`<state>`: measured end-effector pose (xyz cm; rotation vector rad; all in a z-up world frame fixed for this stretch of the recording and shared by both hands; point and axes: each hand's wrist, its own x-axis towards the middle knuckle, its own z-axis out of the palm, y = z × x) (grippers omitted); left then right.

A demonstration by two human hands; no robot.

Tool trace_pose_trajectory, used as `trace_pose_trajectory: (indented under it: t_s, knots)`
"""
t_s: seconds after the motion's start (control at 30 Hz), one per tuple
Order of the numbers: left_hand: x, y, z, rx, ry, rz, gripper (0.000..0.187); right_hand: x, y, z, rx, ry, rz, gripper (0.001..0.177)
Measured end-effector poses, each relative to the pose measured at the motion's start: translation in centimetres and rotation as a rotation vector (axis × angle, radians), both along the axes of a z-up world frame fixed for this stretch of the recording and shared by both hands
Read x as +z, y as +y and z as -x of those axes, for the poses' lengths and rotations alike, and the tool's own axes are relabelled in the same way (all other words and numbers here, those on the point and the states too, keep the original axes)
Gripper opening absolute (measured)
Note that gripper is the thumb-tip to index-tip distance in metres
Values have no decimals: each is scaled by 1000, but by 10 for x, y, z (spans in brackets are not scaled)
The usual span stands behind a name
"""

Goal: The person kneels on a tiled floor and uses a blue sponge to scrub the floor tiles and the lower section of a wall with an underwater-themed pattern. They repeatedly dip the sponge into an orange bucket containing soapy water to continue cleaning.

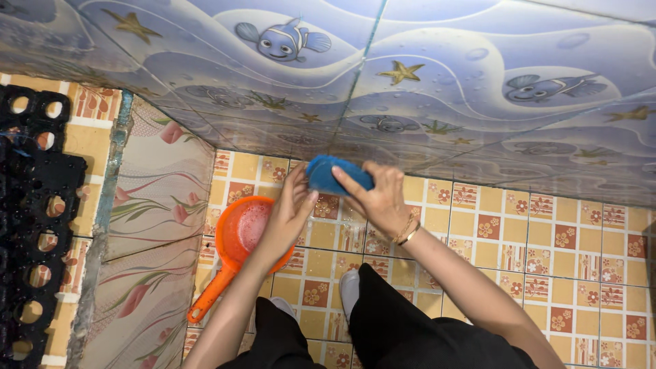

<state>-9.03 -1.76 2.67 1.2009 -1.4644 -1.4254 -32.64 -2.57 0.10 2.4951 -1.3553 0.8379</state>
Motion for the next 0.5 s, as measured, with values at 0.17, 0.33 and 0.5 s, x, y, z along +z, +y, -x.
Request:
trace_pose_trajectory:
  t_s: [0.17, 0.33, 0.5]
  knots:
    - [-7, -5, 18, 39, 311, -107, 47, 23, 23, -13, -34, -89, -151, 86]
    - [3, -9, 31, -20, 262, -156, 45, 32, 27, -4, 5, -232, -207, 79]
    - [26, -23, 38, -194, -46, -200, 49, 18, 30, 9, -13, -294, -152, 77]
